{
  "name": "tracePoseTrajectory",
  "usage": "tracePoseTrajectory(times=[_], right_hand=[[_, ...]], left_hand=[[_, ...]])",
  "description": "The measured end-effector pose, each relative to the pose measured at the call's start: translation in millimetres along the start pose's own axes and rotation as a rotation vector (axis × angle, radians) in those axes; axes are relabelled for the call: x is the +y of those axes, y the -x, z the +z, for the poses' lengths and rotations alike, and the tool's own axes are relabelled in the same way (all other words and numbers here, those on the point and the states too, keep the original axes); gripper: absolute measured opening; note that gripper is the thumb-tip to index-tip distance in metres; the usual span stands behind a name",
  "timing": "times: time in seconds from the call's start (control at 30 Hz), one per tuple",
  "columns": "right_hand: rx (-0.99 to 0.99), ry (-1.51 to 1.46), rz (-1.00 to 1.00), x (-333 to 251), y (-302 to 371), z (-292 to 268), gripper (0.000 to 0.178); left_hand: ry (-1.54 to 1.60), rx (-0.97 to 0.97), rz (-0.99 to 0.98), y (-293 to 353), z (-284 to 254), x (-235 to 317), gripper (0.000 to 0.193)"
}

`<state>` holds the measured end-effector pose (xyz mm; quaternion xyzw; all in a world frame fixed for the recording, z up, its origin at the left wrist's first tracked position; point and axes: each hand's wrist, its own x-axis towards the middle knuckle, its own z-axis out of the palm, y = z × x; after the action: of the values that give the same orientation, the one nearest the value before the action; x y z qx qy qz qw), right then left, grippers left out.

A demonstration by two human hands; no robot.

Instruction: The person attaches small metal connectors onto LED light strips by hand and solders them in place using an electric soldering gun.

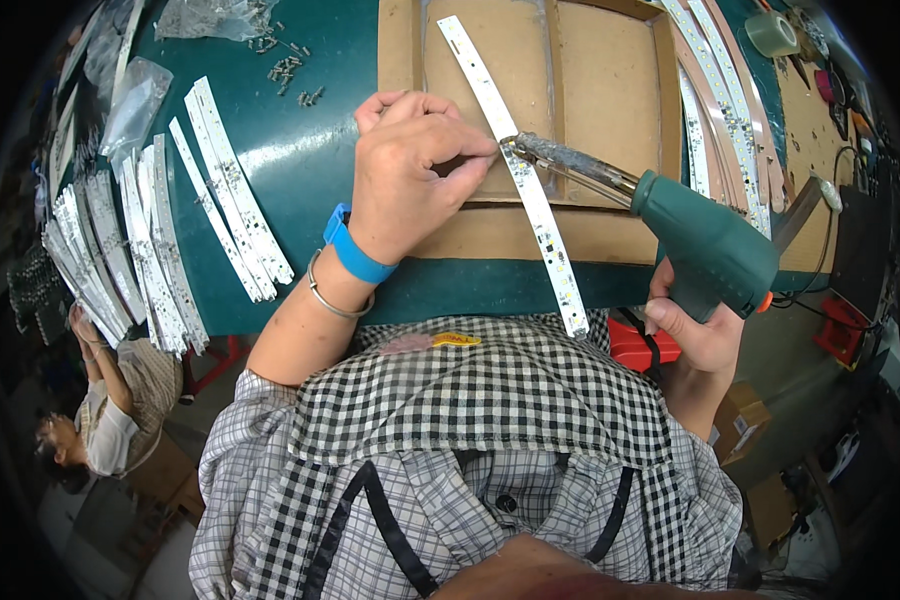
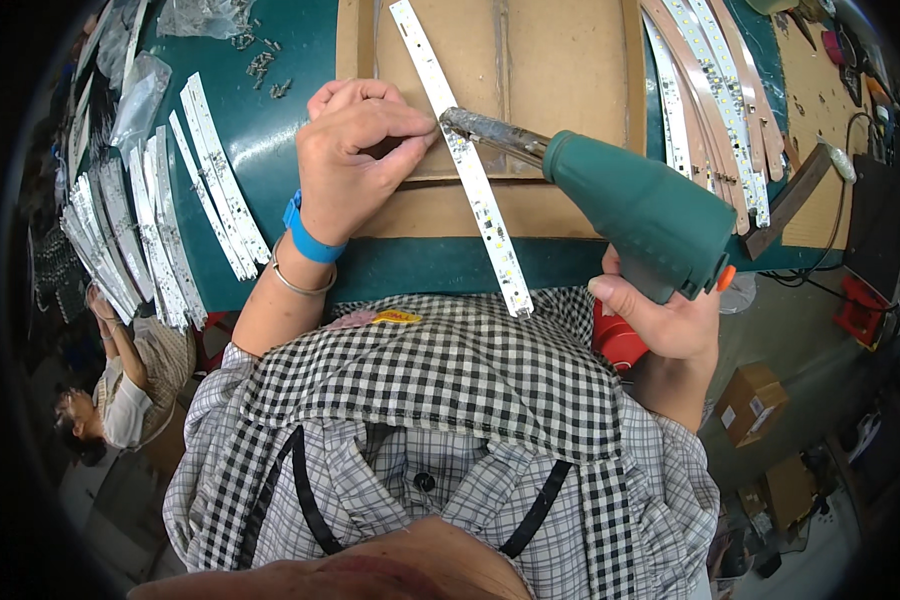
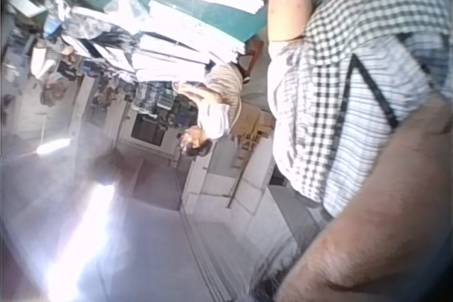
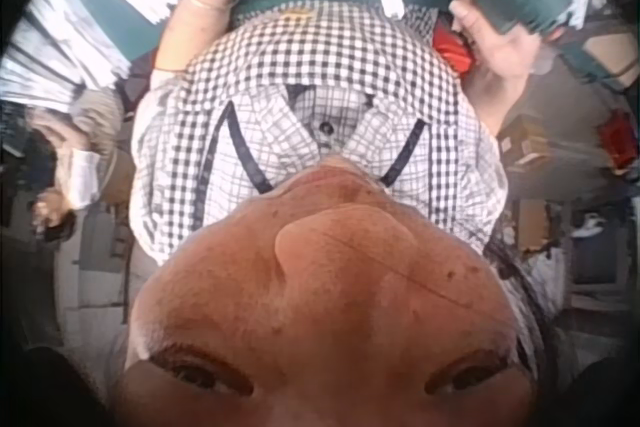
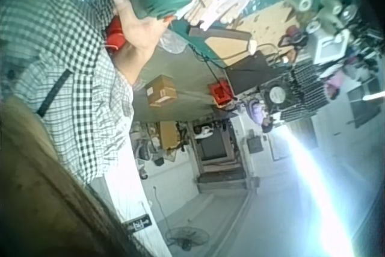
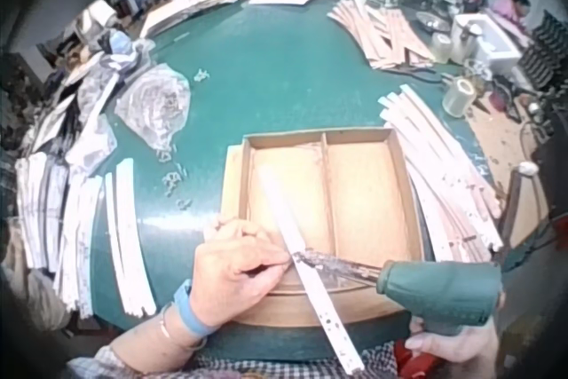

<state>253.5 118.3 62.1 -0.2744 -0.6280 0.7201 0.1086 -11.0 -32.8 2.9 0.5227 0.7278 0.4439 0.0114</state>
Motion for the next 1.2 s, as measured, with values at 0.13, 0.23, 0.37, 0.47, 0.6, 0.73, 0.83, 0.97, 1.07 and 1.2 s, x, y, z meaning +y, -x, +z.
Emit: tracePoseTrajectory(times=[0.13,0.23,0.37,0.47,0.6,0.73,0.83,0.97,1.07,1.2], right_hand=[[-0.002,0.115,-0.048,3,0,-3,0.046],[0.027,0.108,-0.042,7,4,-6,0.049],[0.082,-0.128,-0.058,-4,1,3,0.054],[0.148,-0.186,-0.204,-12,-8,4,0.06],[0.16,-0.146,-0.237,-11,-8,-3,0.064],[0.104,-0.174,-0.243,-6,-6,4,0.061],[0.073,-0.165,-0.179,-1,-4,7,0.06],[0.028,-0.109,-0.092,5,-2,4,0.057],[0.02,-0.063,-0.073,6,0,2,0.055],[0.009,-0.032,-0.103,7,1,-1,0.058]], left_hand=[[-0.004,-0.01,0.001,0,-1,1,0.013],[-0.029,-0.031,0.029,0,-3,2,0.016],[-0.013,-0.013,0.013,0,-1,2,0.014],[0.005,-0.002,-0.001,-1,-1,3,0.013],[-0.034,-0.032,0.028,-1,-4,3,0.015],[-0.032,-0.034,0.028,-1,-3,2,0.015],[-0.019,-0.032,0.008,0,-3,2,0.015],[-0.017,-0.038,0.002,0,-3,3,0.015],[-0.013,-0.041,0.0,-1,-4,3,0.014],[-0.017,-0.042,0.001,0,-4,2,0.015]])
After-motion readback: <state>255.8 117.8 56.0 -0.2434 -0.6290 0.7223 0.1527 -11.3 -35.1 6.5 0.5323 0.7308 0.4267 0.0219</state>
